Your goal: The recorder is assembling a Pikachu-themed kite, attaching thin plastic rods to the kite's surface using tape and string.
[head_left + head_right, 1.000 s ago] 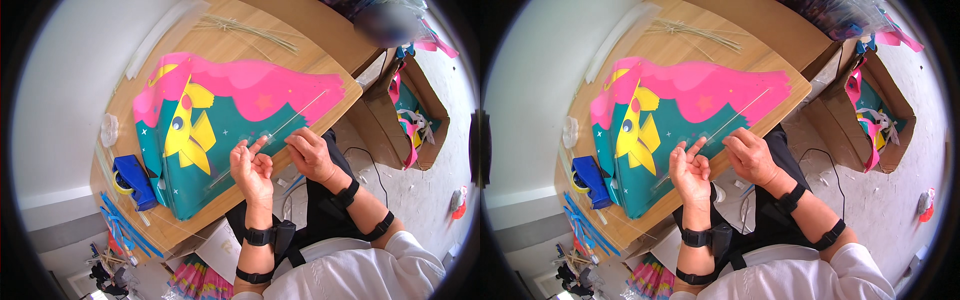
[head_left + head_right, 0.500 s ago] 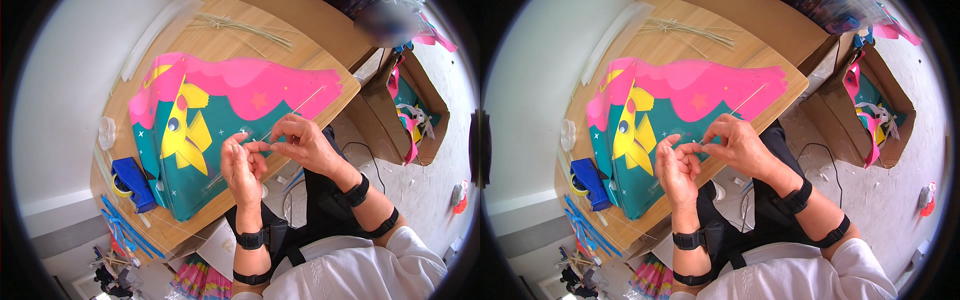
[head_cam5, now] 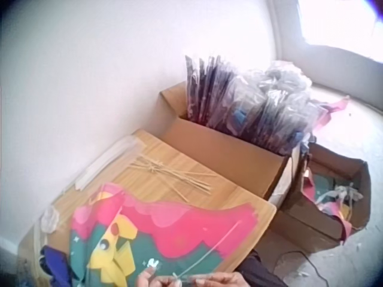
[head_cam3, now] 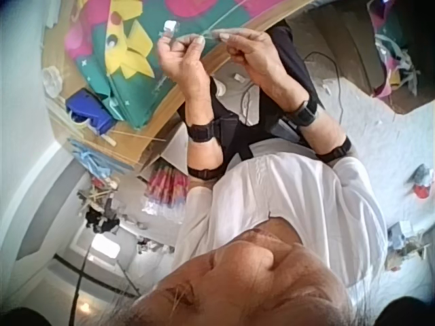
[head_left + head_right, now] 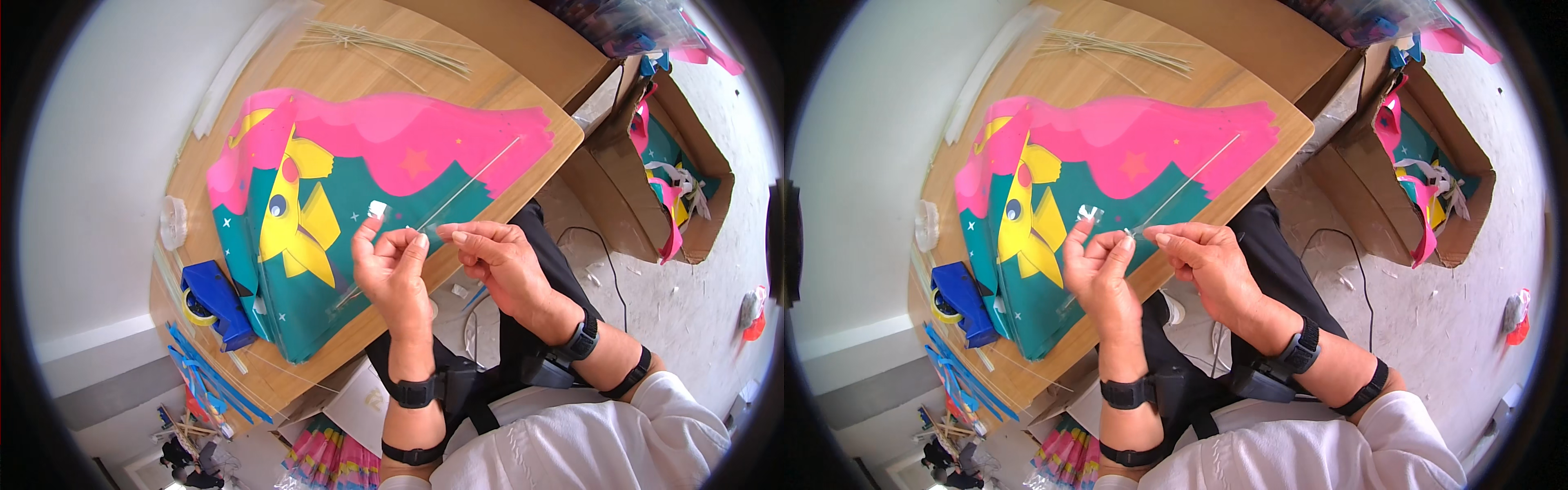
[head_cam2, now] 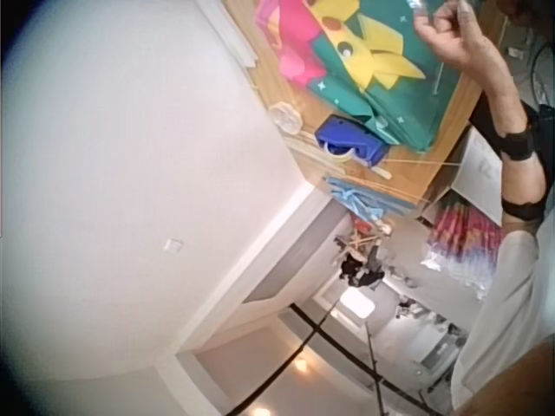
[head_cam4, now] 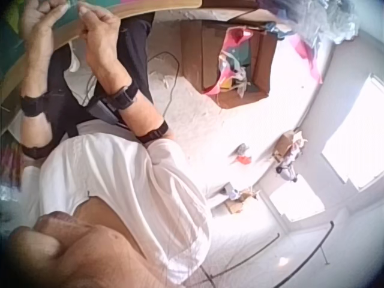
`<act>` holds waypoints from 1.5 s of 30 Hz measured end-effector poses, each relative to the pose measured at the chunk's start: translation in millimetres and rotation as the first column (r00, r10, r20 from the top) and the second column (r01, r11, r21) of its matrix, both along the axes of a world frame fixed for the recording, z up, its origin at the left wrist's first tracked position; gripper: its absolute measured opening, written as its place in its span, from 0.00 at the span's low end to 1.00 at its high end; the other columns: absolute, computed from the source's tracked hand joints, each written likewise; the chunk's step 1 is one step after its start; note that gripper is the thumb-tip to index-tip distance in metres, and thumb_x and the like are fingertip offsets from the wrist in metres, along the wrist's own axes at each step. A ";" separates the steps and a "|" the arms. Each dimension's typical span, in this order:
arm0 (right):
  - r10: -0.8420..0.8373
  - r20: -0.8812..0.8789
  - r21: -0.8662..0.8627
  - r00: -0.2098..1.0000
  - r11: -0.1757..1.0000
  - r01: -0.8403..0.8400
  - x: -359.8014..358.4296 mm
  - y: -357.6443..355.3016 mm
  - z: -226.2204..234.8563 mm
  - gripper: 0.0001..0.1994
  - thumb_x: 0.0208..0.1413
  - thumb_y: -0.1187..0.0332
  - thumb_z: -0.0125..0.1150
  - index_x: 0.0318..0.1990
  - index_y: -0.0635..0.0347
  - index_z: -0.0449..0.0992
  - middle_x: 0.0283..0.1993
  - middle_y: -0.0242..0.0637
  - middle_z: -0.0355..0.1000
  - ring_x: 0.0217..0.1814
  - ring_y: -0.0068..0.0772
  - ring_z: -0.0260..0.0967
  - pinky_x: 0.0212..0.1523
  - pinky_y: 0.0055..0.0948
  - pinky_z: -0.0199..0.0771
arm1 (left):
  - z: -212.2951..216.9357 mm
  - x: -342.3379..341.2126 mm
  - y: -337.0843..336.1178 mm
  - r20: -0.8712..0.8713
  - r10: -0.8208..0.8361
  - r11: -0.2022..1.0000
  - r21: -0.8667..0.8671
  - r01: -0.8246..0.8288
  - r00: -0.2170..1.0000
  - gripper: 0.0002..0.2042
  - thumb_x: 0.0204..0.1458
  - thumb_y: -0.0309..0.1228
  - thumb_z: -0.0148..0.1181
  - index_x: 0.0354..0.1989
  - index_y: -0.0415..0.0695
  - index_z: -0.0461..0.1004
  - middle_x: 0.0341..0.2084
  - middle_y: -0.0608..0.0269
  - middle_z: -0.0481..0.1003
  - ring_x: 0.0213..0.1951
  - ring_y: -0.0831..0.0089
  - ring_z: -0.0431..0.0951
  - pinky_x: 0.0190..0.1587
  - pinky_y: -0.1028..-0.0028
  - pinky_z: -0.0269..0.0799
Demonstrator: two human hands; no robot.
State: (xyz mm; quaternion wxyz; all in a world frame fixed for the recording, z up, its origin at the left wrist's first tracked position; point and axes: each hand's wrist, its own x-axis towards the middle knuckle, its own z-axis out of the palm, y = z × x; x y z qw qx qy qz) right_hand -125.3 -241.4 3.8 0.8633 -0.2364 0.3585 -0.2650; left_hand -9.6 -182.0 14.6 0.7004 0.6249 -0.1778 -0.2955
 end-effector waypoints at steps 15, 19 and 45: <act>-0.292 -0.343 -0.937 0.893 0.174 -0.303 -12.5 -14.8 -18.6 0.09 0.43 0.82 0.60 0.34 0.66 0.75 0.36 0.44 0.70 0.37 0.45 0.71 0.36 0.35 0.73 | 16.0 65.7 -36.0 0.352 -0.716 0.690 0.488 0.535 0.602 0.23 0.40 0.13 0.56 0.49 0.37 0.66 0.20 0.67 0.70 0.27 0.79 0.69 0.36 0.78 0.67; -0.302 -0.338 -0.937 0.891 0.021 -0.349 -8.0 -18.1 -21.7 0.12 0.37 0.83 0.60 0.34 0.64 0.75 0.41 0.43 0.70 0.41 0.44 0.70 0.40 0.37 0.72 | 7.7 67.7 -39.3 0.385 -0.728 0.681 0.501 0.534 0.567 0.22 0.42 0.12 0.56 0.49 0.38 0.66 0.19 0.64 0.69 0.25 0.76 0.69 0.34 0.75 0.68; -0.322 -0.509 -0.758 0.798 -0.272 -0.593 1.9 -24.3 -28.1 0.16 0.41 0.69 0.58 0.42 0.59 0.77 0.48 0.41 0.64 0.49 0.39 0.63 0.46 0.35 0.66 | -8.3 60.9 -38.5 0.605 -0.705 0.707 0.633 0.315 0.370 0.26 0.37 0.14 0.63 0.49 0.41 0.67 0.26 0.60 0.71 0.31 0.67 0.73 0.37 0.70 0.70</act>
